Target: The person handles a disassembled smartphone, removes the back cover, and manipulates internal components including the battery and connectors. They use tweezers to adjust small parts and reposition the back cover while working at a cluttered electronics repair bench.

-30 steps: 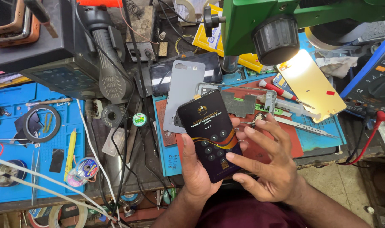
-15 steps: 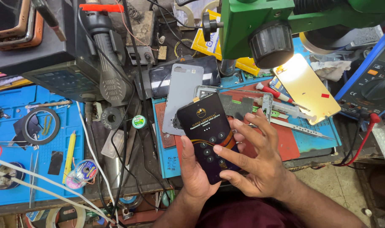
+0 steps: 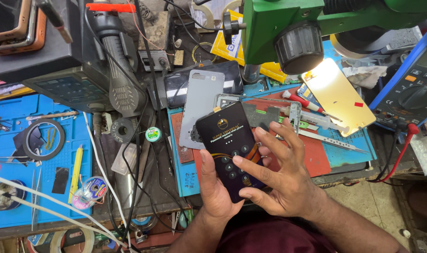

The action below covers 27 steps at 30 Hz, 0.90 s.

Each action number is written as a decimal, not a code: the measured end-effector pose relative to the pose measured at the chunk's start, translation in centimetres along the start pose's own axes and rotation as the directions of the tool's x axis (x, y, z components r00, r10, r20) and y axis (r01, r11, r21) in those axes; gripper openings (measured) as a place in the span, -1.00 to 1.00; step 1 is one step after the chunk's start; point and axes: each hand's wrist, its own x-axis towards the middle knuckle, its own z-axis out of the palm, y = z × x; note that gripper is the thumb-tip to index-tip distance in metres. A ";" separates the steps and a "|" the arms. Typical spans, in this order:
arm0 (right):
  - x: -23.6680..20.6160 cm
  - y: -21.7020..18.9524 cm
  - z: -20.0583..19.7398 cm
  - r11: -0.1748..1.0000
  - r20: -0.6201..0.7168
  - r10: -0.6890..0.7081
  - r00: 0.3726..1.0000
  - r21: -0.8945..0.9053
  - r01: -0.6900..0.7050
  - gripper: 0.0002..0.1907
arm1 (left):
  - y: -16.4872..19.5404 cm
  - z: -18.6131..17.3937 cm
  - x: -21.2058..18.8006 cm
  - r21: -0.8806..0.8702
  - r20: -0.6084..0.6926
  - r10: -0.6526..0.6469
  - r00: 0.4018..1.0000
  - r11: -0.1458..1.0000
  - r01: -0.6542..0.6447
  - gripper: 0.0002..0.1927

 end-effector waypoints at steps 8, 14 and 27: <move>-0.3 -0.2 -0.3 1.000 -0.010 0.003 1.000 0.009 -0.003 -0.46 | 0.0 0.5 -0.3 -0.010 0.030 0.004 1.000 1.000 -0.003 -0.12; -0.2 0.0 -0.5 1.000 0.005 0.003 1.000 -0.013 -0.003 -0.45 | -0.1 1.1 -0.4 0.020 0.010 0.000 1.000 1.000 0.000 -0.12; -0.4 0.1 -0.6 1.000 -0.011 0.006 1.000 -0.006 -0.006 -0.45 | -0.4 1.1 0.0 0.034 0.031 0.011 0.999 0.999 -0.012 -0.11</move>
